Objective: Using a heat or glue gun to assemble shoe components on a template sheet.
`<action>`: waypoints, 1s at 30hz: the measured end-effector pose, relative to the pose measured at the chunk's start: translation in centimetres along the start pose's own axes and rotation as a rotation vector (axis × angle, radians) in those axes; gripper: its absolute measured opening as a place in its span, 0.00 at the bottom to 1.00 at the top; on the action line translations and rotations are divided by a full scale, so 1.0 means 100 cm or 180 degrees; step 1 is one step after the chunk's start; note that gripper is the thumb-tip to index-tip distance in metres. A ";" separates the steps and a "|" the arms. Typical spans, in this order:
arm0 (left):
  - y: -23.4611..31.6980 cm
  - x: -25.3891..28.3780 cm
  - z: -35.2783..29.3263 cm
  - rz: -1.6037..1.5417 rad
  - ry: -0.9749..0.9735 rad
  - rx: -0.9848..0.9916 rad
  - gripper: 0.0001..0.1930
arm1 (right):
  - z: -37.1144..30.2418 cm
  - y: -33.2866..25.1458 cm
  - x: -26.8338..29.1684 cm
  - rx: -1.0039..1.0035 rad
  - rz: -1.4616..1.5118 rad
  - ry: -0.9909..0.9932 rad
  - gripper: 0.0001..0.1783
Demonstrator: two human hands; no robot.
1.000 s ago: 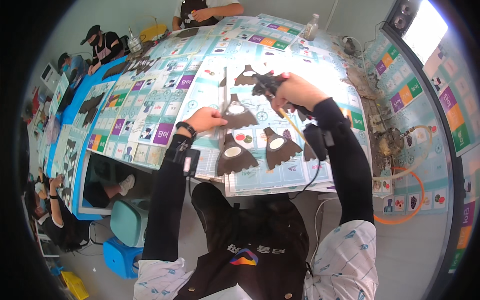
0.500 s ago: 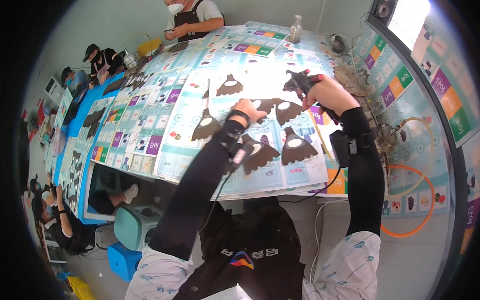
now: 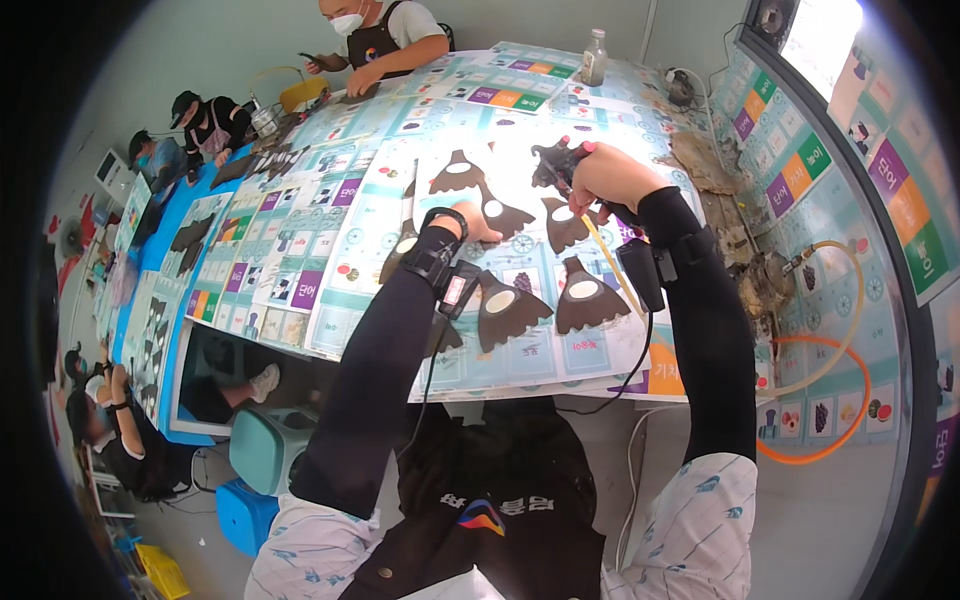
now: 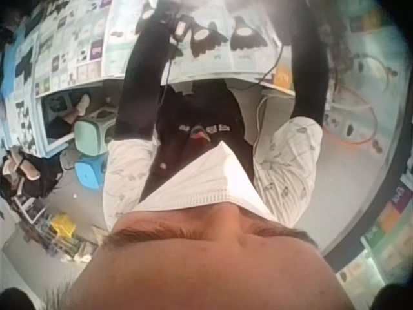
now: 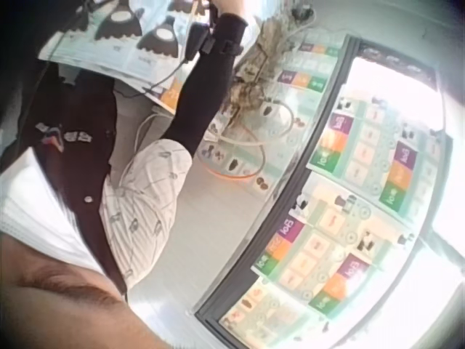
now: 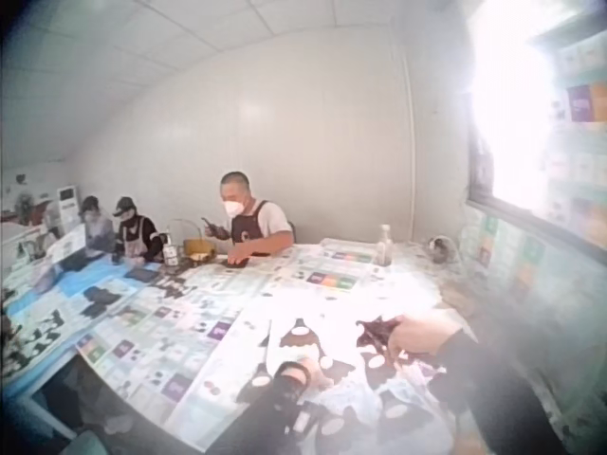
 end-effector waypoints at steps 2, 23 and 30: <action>-0.009 0.001 -0.001 0.0208 -0.0133 -0.0221 0.40 | 0.015 -0.003 -0.008 -0.0025 0.0138 -0.0202 0.09; -0.036 -0.017 0.005 -0.0258 -0.0132 -0.0023 0.44 | 0.097 -0.002 -0.079 -0.0424 -0.0600 -0.0429 0.10; -0.031 0.009 -0.021 0.0027 -0.0086 -0.0209 0.48 | 0.097 -0.001 -0.083 -0.0529 -0.0533 -0.0615 0.07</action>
Point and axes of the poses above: each hand's wrist, its own z-axis towards the middle knuckle, its own x-axis out of the back of the hand, y = z × x, the point moved 1 cm from there along z, towards the middle knuckle, and after that the axes turned 2 degrees about x, right-handed, at the moved point
